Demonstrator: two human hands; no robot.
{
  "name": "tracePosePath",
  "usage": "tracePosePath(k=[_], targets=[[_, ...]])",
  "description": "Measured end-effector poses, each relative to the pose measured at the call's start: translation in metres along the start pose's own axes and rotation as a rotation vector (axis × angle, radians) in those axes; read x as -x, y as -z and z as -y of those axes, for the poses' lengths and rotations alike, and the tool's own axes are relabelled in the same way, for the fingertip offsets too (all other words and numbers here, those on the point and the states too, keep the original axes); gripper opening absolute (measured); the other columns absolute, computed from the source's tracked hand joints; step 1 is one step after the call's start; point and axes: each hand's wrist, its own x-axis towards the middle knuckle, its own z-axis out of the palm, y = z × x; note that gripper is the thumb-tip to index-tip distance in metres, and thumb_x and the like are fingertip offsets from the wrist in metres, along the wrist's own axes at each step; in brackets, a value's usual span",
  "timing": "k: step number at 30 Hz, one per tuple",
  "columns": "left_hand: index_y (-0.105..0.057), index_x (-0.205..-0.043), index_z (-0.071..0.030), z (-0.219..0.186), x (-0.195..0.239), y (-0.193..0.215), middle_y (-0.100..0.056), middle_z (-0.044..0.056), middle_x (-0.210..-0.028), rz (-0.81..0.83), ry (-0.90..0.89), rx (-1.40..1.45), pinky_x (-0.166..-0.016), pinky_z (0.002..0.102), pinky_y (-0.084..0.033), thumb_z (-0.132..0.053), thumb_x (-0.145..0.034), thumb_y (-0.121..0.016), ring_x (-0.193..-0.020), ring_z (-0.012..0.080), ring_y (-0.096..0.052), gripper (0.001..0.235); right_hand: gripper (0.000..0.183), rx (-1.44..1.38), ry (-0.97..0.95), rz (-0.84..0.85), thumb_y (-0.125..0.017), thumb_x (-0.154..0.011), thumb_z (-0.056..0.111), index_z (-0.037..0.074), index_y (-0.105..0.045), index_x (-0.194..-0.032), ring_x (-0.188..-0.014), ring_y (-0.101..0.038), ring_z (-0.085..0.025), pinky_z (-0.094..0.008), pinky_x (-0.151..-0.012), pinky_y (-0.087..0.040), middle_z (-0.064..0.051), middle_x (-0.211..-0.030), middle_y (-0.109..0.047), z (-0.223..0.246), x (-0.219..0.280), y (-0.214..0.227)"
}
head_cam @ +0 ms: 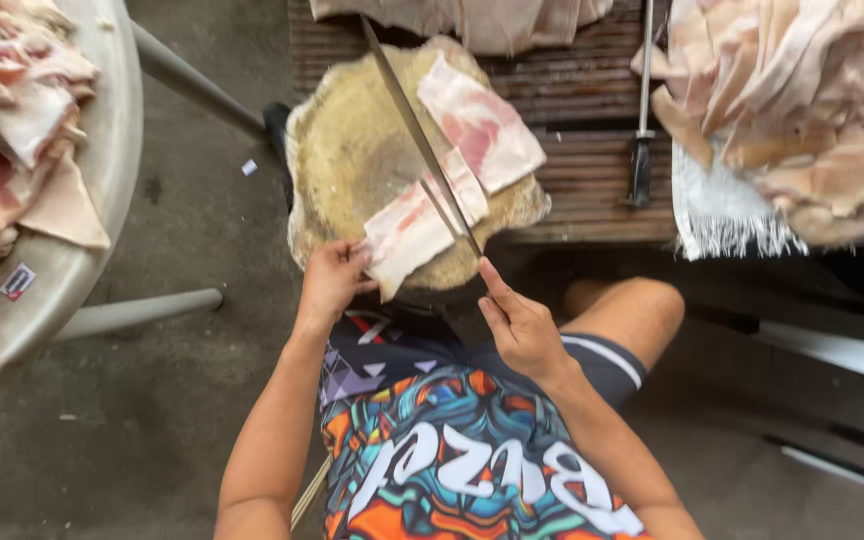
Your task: The person chops large pieces of pork skin into small strips and cubes using a large cleaver on a wooden cutting board, moving the chopped pieces into a pile.
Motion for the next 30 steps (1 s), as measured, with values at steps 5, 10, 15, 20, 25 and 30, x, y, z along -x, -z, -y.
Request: tracePosePath(k=[5, 10, 15, 20, 25, 30], targets=[[-0.065, -0.125, 0.0, -0.017, 0.001, -0.005, -0.072, 0.007, -0.093, 0.007, 0.025, 0.003, -0.063, 0.03, -0.063, -0.008, -0.094, -0.064, -0.077, 0.014, -0.071, 0.032, 0.055, 0.068, 0.069, 0.053, -0.062, -0.1, 0.015, 0.017, -0.049, -0.153, -0.082, -0.071, -0.035, -0.037, -0.076, -0.055, -0.019, -0.091, -0.073, -0.006, -0.007, -0.025], [-0.067, -0.123, 0.004, -0.025, 0.004, 0.0, -0.071, 0.007, -0.092, -0.019, -0.031, -0.022, -0.061, 0.027, -0.063, -0.007, -0.095, -0.065, -0.072, 0.0125, -0.07, 0.03, 0.058, -0.011, -0.013, 0.128, -0.06, -0.102, 0.014, 0.018, -0.043, -0.157, -0.083, -0.072, -0.035, -0.036, -0.077, -0.055, -0.02, -0.089, -0.072, 0.0, -0.016, -0.023], [-0.068, -0.122, 0.004, -0.016, 0.005, 0.001, -0.071, 0.007, -0.09, -0.004, -0.01, 0.01, -0.058, 0.025, -0.06, -0.007, -0.095, -0.067, -0.067, 0.011, -0.067, 0.029, 0.062, -0.149, 0.295, 0.014, -0.061, -0.102, 0.004, 0.016, -0.037, -0.158, -0.06, -0.06, -0.023, -0.03, -0.061, -0.051, -0.009, -0.076, -0.064, 0.012, 0.019, 0.023], [-0.068, -0.121, 0.004, -0.018, -0.002, 0.003, -0.072, 0.007, -0.088, -0.001, 0.008, 0.019, -0.059, 0.026, -0.062, -0.005, -0.094, -0.067, -0.068, 0.0106, -0.068, 0.029, 0.063, -0.287, 0.656, -0.123, -0.058, -0.105, 0.0, 0.022, -0.037, -0.159, -0.064, -0.059, -0.016, -0.027, -0.061, -0.052, -0.007, -0.086, -0.065, -0.001, 0.017, 0.012], [-0.07, -0.118, 0.003, -0.009, -0.004, 0.003, -0.07, 0.006, -0.088, -0.014, -0.028, 0.02, -0.059, 0.027, -0.062, -0.005, -0.094, -0.067, -0.068, 0.0122, -0.067, 0.025, 0.056, 0.165, 0.116, 0.058, -0.064, -0.1, 0.013, 0.018, -0.051, -0.154, -0.081, -0.071, -0.038, -0.043, -0.07, -0.056, -0.018, -0.095, -0.074, -0.03, 0.004, -0.032], [-0.071, -0.114, 0.003, 0.014, -0.004, -0.006, -0.072, 0.005, -0.093, 0.006, -0.128, 0.015, -0.062, 0.027, -0.063, -0.004, -0.097, -0.062, -0.074, 0.0108, -0.069, 0.02, 0.053, 0.11, -0.001, 0.044, -0.058, -0.103, 0.02, 0.022, -0.048, -0.155, -0.1, -0.069, -0.043, -0.046, -0.085, -0.055, -0.024, -0.112, -0.07, -0.03, 0.014, -0.025]])
